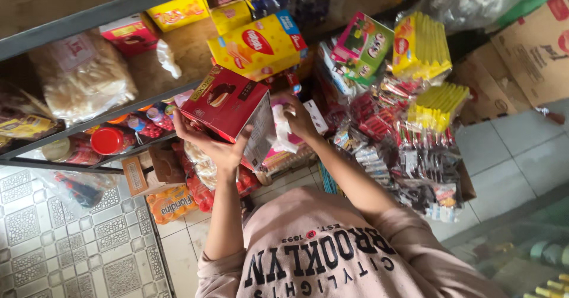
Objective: The person wipes the surface of a store shelf with a white cloth, then picks up and places back several boxes of snacks and crackers. The person continues wiping the shelf and handling the boxes throughout the clip.
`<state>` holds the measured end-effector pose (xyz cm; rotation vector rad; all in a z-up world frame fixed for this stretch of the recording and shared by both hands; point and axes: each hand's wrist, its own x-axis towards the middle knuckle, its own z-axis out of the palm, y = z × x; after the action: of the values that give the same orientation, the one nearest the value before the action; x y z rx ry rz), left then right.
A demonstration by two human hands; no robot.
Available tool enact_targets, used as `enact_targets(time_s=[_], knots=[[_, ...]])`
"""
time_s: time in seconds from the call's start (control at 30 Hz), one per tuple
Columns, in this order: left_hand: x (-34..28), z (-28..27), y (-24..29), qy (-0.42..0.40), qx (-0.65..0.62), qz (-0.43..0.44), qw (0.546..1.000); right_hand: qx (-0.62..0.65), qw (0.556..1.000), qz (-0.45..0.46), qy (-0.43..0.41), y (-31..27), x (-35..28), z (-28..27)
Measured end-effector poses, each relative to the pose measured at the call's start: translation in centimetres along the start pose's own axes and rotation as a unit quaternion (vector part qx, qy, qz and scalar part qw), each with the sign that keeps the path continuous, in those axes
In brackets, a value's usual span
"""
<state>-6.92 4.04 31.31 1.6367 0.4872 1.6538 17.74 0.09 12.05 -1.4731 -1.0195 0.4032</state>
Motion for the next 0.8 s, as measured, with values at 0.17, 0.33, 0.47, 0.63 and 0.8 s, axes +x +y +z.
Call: enact_targets(time_s=[0.17, 0.33, 0.47, 0.63, 0.8], knots=[[2.7, -0.6, 0.9, 0.052, 0.023, 0.045, 0.997, 0.089, 0.989, -0.058, -0.107, -11.3, -4.2, 1.8], [6.6, -2.0, 3.7, 0.099, 0.107, 0.127, 0.981, -0.068, 0.96, -0.257, -0.092, -19.8, -2.4, 6.8], [9.4, -2.9, 6.9, 0.122, 0.07, 0.177, 0.974, -0.132, 0.951, -0.279, -0.023, -23.8, 0.4, 10.2], [12.8, -7.3, 6.6, 0.106, -0.026, 0.269, 0.957, -0.188, 0.893, -0.408, 0.005, -29.3, 4.9, 11.8], [17.6, -13.8, -1.3, 0.046, -0.143, 0.242, 0.959, -0.075, 0.898, -0.428, -0.066, -36.8, 9.6, 12.7]])
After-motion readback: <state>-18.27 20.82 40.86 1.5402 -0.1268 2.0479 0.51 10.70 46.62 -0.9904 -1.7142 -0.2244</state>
